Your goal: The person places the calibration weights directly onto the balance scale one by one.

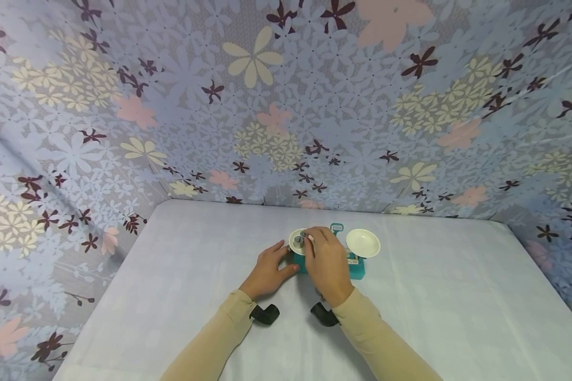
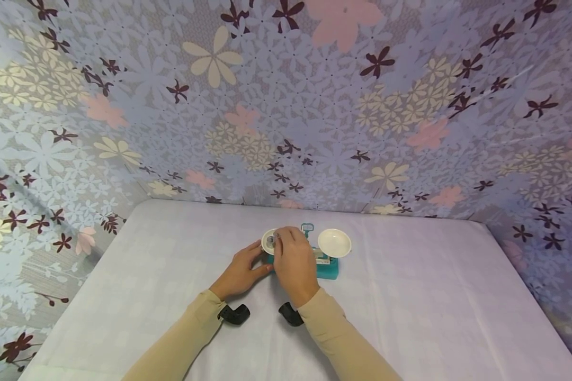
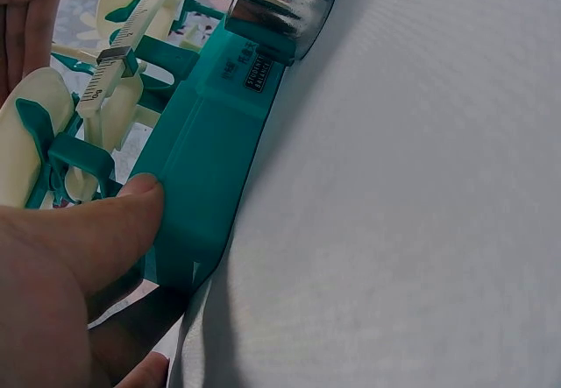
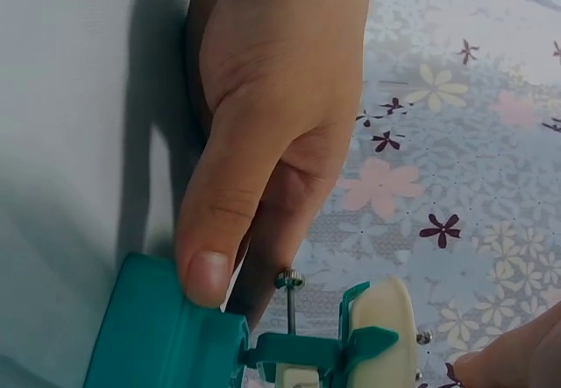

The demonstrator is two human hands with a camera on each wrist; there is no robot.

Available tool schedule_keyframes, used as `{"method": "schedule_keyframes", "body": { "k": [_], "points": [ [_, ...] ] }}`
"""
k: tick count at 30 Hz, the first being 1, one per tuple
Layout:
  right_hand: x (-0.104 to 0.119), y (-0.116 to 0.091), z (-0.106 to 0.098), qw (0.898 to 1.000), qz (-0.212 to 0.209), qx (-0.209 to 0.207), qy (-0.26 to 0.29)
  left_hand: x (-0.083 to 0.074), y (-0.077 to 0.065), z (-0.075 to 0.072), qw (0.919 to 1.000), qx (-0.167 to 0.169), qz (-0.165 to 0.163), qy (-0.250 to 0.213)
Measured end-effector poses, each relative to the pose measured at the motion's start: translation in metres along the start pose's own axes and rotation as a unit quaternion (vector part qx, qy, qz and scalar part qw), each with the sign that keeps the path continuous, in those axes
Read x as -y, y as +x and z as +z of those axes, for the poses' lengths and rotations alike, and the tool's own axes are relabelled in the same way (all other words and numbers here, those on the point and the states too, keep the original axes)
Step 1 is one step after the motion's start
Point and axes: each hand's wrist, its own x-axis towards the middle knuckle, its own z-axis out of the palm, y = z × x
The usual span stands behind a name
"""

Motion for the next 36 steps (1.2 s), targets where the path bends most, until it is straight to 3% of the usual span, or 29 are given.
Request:
{"method": "schedule_keyframes", "body": {
  "k": [10, 19, 36],
  "points": [
    [-0.004, -0.008, -0.014, 1.000, -0.018, -0.016, 0.017, -0.003, 0.001, 0.001, 1.0000, 0.000, -0.001, 0.006],
    [-0.007, -0.015, -0.022, 0.999, -0.030, -0.020, 0.013, -0.004, 0.000, 0.001, 0.9996, 0.001, -0.025, 0.008],
    [-0.015, -0.031, -0.036, 0.999, -0.017, -0.014, 0.029, -0.005, -0.003, 0.001, 0.9996, -0.002, -0.027, 0.009]
  ]
}}
